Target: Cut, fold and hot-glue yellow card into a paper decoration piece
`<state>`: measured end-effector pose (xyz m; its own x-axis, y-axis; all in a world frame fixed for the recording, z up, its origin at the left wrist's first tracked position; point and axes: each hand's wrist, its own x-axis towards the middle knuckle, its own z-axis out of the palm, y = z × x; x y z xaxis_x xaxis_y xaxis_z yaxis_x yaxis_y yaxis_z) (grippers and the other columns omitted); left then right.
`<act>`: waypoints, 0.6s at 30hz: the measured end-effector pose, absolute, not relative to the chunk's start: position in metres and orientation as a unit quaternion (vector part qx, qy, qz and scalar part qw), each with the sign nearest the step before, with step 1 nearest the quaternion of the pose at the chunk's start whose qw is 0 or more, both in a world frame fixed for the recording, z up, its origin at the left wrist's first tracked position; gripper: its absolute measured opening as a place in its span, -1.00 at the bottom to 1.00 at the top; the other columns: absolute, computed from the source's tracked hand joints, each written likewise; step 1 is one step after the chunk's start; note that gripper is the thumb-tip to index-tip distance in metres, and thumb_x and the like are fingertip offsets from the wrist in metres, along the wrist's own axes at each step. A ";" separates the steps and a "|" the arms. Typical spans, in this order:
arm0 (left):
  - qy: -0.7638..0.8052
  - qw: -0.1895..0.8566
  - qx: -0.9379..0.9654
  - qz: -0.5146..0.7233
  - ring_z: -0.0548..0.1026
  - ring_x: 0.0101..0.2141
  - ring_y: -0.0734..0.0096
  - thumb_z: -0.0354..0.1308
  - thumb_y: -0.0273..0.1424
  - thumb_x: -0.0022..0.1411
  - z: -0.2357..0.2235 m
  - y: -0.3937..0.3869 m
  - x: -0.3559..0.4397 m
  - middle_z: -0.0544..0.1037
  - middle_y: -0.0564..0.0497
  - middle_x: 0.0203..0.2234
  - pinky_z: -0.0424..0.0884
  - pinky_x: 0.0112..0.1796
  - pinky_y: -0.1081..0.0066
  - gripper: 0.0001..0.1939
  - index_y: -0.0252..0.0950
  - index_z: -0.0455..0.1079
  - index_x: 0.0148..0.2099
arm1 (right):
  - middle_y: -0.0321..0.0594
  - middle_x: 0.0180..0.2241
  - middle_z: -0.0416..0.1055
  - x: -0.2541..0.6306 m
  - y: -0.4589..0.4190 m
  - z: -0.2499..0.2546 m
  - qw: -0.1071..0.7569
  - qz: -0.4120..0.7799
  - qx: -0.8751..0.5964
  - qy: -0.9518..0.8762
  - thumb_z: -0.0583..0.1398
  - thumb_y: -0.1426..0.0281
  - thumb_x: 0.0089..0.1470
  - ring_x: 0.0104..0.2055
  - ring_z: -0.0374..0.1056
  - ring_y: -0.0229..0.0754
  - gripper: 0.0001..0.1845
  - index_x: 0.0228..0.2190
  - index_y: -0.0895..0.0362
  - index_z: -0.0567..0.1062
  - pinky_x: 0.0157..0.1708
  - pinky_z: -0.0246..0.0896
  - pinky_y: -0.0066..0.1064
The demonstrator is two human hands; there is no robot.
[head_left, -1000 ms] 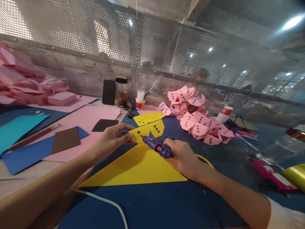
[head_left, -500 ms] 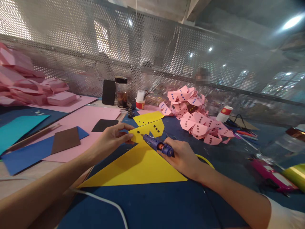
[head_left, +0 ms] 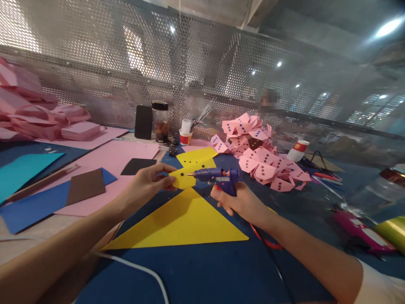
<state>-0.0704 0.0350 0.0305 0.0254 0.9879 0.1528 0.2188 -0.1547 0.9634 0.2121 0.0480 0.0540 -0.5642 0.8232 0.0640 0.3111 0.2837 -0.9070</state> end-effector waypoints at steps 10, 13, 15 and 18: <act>0.562 0.393 0.519 0.511 0.63 -0.28 0.33 0.40 -0.11 0.12 0.036 0.039 -0.078 0.67 0.06 -0.32 0.56 -0.11 0.39 -0.57 -0.27 0.51 -0.06 | -0.54 -0.74 0.15 0.228 0.066 0.065 0.326 0.487 -0.367 -0.722 0.28 0.04 0.19 -0.65 0.16 -0.32 -0.63 -0.34 0.09 0.44 -0.21 0.46 -0.26; 0.569 0.393 0.490 0.531 0.62 -0.28 0.38 0.43 -0.14 0.09 0.038 0.038 -0.079 0.67 0.08 -0.32 0.55 -0.12 0.46 -0.56 -0.29 0.51 -0.07 | -0.52 -0.74 0.17 0.239 0.075 0.066 0.320 0.456 -0.390 -0.733 0.27 0.06 0.21 -0.64 0.21 -0.30 -0.65 -0.35 0.09 0.44 -0.21 0.44 -0.25; 0.576 0.383 0.488 0.532 0.60 -0.26 0.38 0.41 -0.15 0.11 0.038 0.039 -0.082 0.67 0.07 -0.28 0.54 -0.12 0.47 -0.55 -0.29 0.50 -0.04 | -0.48 -0.73 0.21 0.247 0.082 0.067 0.311 0.422 -0.412 -0.745 0.24 0.09 0.24 -0.58 0.29 -0.26 -0.67 -0.33 0.09 0.45 -0.21 0.42 -0.26; 0.598 0.367 0.487 0.520 0.57 -0.22 0.42 0.39 -0.16 0.13 0.038 0.040 -0.086 0.67 0.09 -0.25 0.51 -0.13 0.55 -0.55 -0.24 0.51 0.02 | -0.44 -0.72 0.23 0.259 0.094 0.066 0.304 0.379 -0.449 -0.750 0.23 0.10 0.25 -0.47 0.41 -0.17 -0.69 -0.31 0.10 0.46 -0.24 0.39 -0.28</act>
